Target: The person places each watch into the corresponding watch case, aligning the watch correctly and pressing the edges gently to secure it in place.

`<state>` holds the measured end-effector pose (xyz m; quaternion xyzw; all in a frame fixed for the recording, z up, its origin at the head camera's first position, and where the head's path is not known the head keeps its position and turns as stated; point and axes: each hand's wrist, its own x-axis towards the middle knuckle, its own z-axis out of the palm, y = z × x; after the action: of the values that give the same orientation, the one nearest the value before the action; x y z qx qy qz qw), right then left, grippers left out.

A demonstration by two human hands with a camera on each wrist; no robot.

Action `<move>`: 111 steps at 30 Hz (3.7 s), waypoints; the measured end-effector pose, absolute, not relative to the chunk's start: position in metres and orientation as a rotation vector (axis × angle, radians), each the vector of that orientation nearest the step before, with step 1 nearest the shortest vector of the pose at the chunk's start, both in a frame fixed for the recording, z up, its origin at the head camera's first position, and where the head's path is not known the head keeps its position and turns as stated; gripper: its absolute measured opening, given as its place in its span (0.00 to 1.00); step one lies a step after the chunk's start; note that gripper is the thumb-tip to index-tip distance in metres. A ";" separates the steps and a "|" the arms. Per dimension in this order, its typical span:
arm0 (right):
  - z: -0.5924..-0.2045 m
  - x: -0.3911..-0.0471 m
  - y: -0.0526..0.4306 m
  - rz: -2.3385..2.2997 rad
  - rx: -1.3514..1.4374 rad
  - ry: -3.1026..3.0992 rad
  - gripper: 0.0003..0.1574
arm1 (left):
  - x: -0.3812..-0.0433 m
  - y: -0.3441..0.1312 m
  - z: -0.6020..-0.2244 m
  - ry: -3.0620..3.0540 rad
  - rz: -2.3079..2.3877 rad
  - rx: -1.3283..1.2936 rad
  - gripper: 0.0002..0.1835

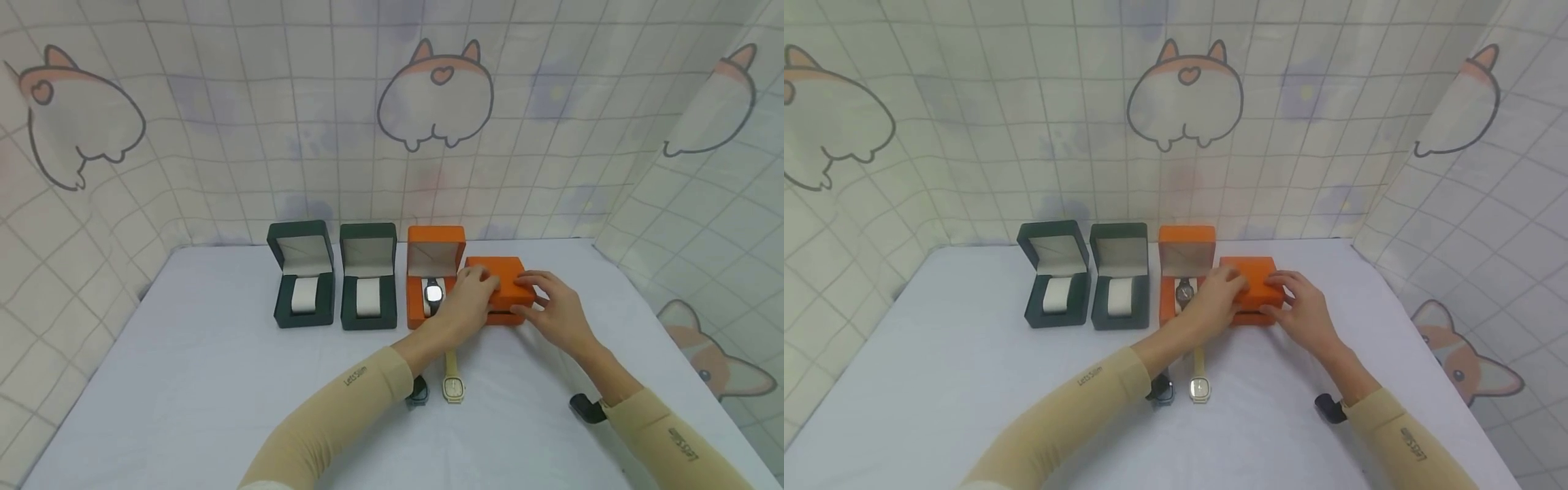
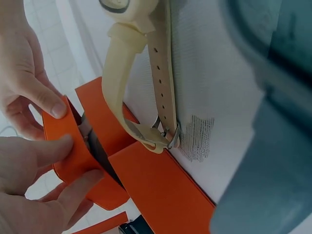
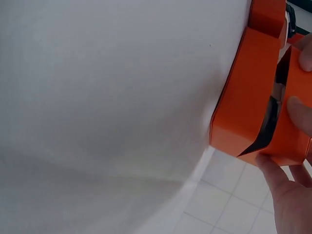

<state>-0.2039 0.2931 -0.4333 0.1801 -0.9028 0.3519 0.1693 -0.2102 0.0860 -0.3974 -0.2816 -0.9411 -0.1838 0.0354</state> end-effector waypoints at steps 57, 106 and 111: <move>-0.357 -0.267 0.215 1.174 0.526 -2.864 0.36 | -0.241 -0.020 -0.351 -2.625 -0.721 -0.606 0.24; -0.369 -0.275 0.202 1.443 0.606 -2.830 0.29 | -0.254 -0.019 -0.358 -2.722 -0.691 -0.687 0.20; -0.369 -0.269 0.202 1.424 0.569 -2.835 0.30 | -0.252 -0.020 -0.357 -2.731 -0.688 -0.691 0.20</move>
<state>-0.2692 0.2022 -0.3693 0.1765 -0.8788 0.4414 -0.0406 -0.2522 -0.0196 -0.3572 -0.2365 -0.9349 -0.2356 0.1204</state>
